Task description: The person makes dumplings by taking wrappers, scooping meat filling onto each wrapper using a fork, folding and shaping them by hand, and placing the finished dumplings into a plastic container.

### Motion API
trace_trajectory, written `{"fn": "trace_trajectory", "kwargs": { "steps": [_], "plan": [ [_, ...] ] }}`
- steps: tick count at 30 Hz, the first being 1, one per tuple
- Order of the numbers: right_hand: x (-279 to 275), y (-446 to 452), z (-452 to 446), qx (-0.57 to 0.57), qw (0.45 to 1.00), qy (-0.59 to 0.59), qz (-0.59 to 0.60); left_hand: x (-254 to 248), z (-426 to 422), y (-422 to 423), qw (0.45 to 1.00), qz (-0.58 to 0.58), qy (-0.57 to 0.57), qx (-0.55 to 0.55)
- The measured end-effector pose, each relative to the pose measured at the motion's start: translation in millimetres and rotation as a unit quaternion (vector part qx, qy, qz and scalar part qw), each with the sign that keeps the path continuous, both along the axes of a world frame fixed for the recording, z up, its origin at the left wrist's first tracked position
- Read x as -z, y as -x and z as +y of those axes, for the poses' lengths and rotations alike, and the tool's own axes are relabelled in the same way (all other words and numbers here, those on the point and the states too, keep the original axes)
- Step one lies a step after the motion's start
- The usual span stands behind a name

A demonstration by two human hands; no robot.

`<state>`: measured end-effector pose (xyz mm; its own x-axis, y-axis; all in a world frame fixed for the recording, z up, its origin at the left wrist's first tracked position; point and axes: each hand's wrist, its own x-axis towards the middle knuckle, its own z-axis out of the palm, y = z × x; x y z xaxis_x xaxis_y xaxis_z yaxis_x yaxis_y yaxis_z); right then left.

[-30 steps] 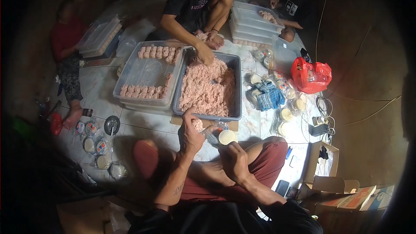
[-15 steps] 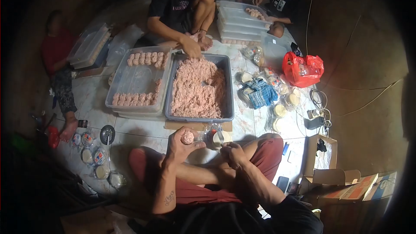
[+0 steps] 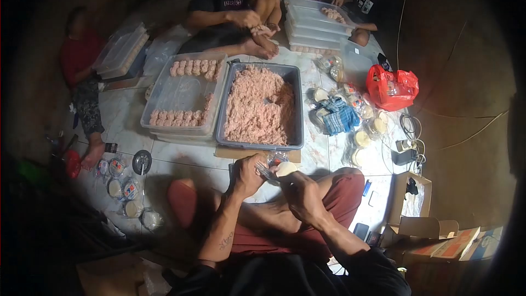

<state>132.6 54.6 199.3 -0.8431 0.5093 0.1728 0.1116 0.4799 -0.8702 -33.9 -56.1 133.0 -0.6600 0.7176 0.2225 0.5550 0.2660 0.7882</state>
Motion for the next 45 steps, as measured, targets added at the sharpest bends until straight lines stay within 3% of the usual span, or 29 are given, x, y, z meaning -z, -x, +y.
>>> {"fn": "trace_trajectory", "kwargs": {
  "steps": [2, 3, 4, 5, 8, 9, 12, 13, 15, 16, 17, 20, 22, 23, 25, 27, 28, 29, 31, 32, 37, 39, 42, 45],
  "plan": [
    [3, 2, 6, -0.032, 0.999, -0.043, -0.007, -4, -11, 3, 0.995, -0.07, -0.062, 0.036],
    [-2, -3, 8, -0.014, 0.999, 0.036, 0.019, -6, -15, 8, 0.98, -0.14, -0.122, 0.069],
    [-7, -3, 16, 0.012, 1.0, 0.017, 0.021, -3, -17, 13, 0.967, -0.125, -0.203, 0.092],
    [-14, 3, 25, 0.041, 0.999, -0.002, 0.025, -1, -19, 20, 0.967, -0.123, -0.204, 0.094],
    [13, 46, 70, 0.039, 0.98, -0.197, -0.02, -4, -15, 25, 0.977, -0.033, 0.16, 0.14],
    [27, 60, 84, 0.037, 0.979, -0.2, -0.019, -2, -11, 22, 0.978, -0.033, 0.156, 0.137],
    [48, 91, 111, 0.006, 0.96, -0.235, -0.15, 10, -8, 27, 0.98, -0.124, -0.045, 0.148],
    [20, 105, 90, -0.032, 0.959, -0.26, -0.103, 1, -14, 35, 0.987, -0.113, -0.074, 0.089],
    [26, 125, 76, -0.138, 0.933, -0.331, 0.023, 15, -15, 43, 0.946, -0.265, -0.177, 0.065],
    [3, 130, 51, -0.13, 0.956, -0.263, -0.027, 20, -17, 48, 0.918, -0.337, -0.195, 0.078],
    [-5, 136, 39, -0.171, 0.962, -0.202, -0.065, 9, -19, 50, 0.916, -0.338, -0.202, 0.071],
    [9, 174, 33, -0.241, 0.942, -0.233, -0.02, -4, -31, 57, 0.889, -0.356, -0.268, 0.102],
    [8, 207, 38, -0.323, 0.896, -0.302, 0.031, 12, -29, 64, 0.882, -0.322, -0.343, 0.042],
    [4, 222, 38, -0.351, 0.881, -0.281, 0.15, 14, -28, 68, 0.868, -0.287, -0.406, -0.013],
    [-14, 253, 40, -0.297, 0.949, -0.094, -0.058, 28, -32, 72, 0.839, -0.305, -0.448, -0.047],
    [-43, 296, 35, -0.322, 0.94, 0.036, -0.104, 55, -34, 81, 0.922, -0.266, -0.276, -0.047],
    [-52, 317, 32, -0.321, 0.939, 0.052, -0.111, 47, -36, 81, 0.919, -0.275, -0.282, -0.016],
    [-43, 341, 35, -0.352, 0.933, 0.034, -0.063, 49, -33, 82, 0.951, -0.215, -0.221, -0.024],
    [-31, 389, 35, -0.35, 0.924, -0.129, -0.085, 49, -33, 82, 0.975, -0.148, -0.168, 0.003],
    [-25, 407, 32, -0.352, 0.923, -0.129, -0.089, 58, -30, 84, 0.973, -0.166, -0.158, 0.032],
    [17, 475, 24, -0.352, 0.818, -0.433, -0.141, 79, -26, 90, 0.975, -0.153, -0.158, 0.037],
    [50, 491, 39, -0.373, 0.792, -0.463, -0.14, 73, -30, 90, 0.973, -0.151, -0.171, 0.017],
    [56, 491, 41, -0.377, 0.749, -0.518, -0.17, 75, -31, 87, 0.971, -0.143, -0.192, 0.005],
    [50, 494, 39, -0.461, 0.68, -0.5, -0.274, 81, -29, 85, 0.968, -0.168, -0.184, 0.022]
  ]
}}
